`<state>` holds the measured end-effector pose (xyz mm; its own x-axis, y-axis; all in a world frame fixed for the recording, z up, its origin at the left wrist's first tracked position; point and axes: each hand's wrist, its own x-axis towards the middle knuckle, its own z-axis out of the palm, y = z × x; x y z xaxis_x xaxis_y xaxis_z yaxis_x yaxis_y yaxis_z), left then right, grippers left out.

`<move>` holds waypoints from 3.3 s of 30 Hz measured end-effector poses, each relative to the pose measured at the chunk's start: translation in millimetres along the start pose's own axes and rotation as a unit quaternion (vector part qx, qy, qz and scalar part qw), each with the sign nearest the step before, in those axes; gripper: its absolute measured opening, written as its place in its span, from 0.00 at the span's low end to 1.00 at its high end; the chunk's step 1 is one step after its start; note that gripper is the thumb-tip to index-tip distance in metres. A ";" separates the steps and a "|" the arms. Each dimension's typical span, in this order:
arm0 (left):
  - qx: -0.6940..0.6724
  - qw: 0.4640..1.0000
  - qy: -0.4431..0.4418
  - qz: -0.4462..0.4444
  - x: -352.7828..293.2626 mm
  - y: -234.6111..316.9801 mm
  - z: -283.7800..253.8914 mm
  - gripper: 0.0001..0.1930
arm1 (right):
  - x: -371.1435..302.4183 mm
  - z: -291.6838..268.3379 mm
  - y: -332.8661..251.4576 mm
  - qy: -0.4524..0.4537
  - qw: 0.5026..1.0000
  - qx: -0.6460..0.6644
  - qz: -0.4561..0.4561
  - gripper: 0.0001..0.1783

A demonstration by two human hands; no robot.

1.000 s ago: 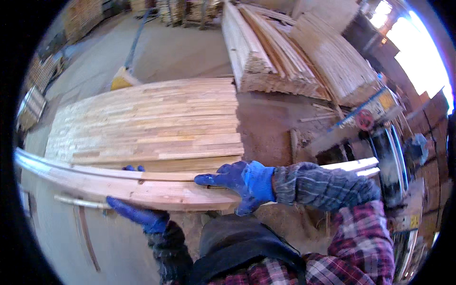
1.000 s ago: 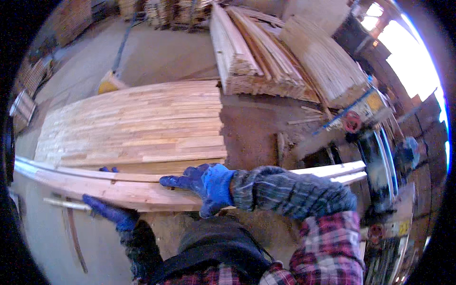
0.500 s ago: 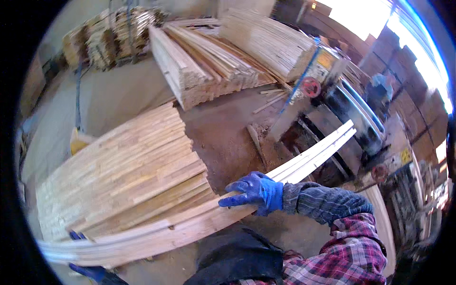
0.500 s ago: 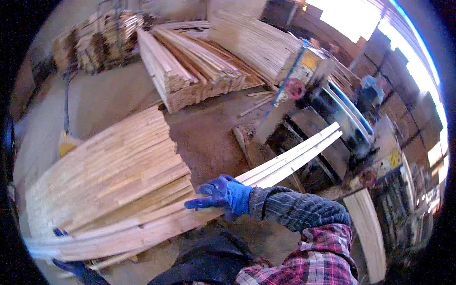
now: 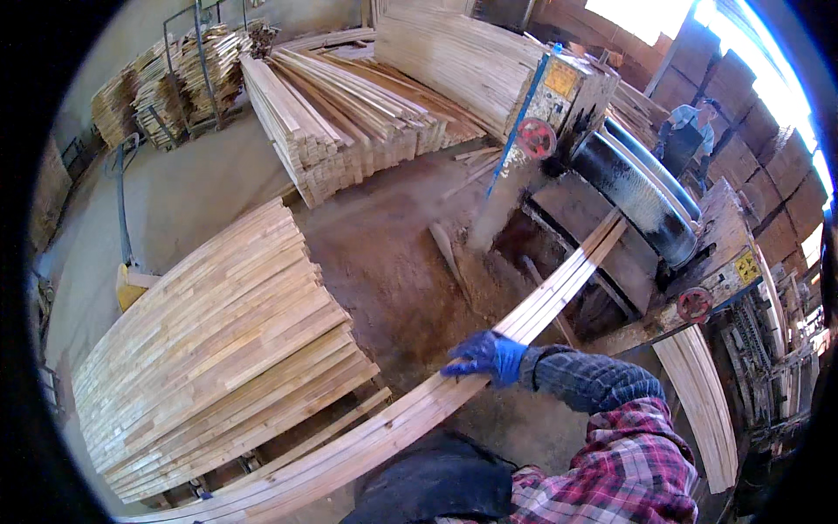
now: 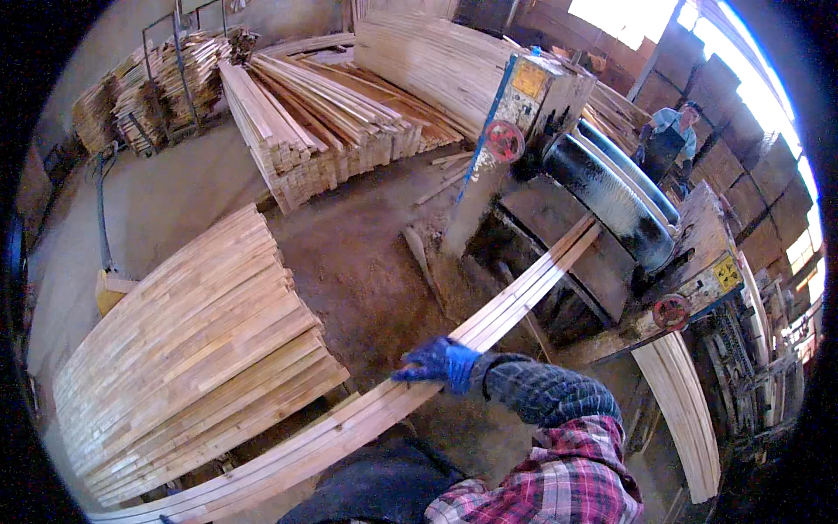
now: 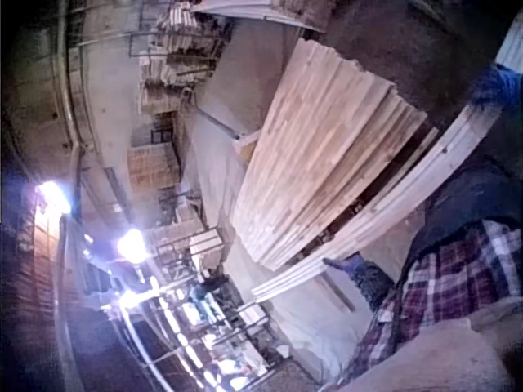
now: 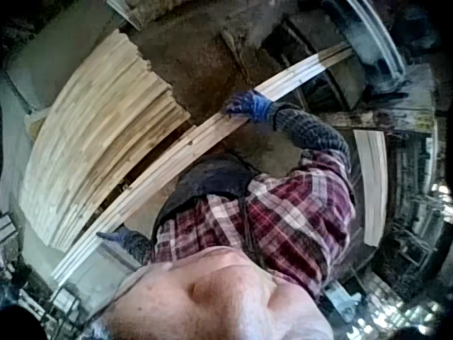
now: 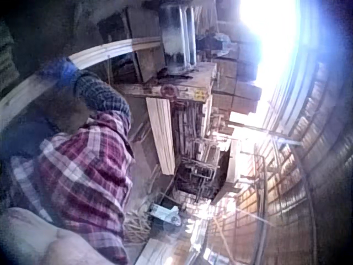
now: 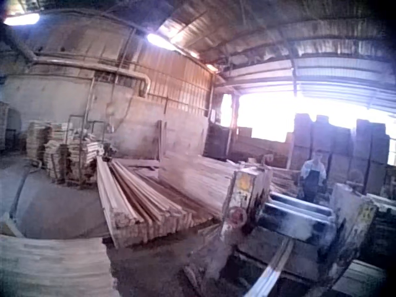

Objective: The person picks up wooden planks from a stack and feeds them one at a time into a processing machine.

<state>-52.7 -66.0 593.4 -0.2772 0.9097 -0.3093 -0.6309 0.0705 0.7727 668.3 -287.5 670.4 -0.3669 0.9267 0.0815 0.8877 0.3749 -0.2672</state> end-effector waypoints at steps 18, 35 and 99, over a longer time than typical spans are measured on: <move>0.039 0.899 -0.144 -0.412 -247.6 -241.5 162.2 0.37 | 50.3 54.4 -48.3 -0.081 0.996 0.023 -0.036 0.58; 0.858 0.291 -0.303 0.295 -147.8 -75.8 137.2 0.57 | -62.0 15.9 74.1 -0.038 0.998 0.021 0.040 0.52; 0.267 0.867 0.188 -0.376 174.5 -461.1 -207.5 0.32 | 135.4 621.8 249.5 -0.043 0.504 0.609 0.611 0.35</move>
<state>39.5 -24.8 68.1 -0.2132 0.3347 -0.9179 -0.3371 0.8566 0.3907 667.2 -84.5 17.8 0.1894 0.4228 -0.8862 -0.3446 -0.8165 -0.4632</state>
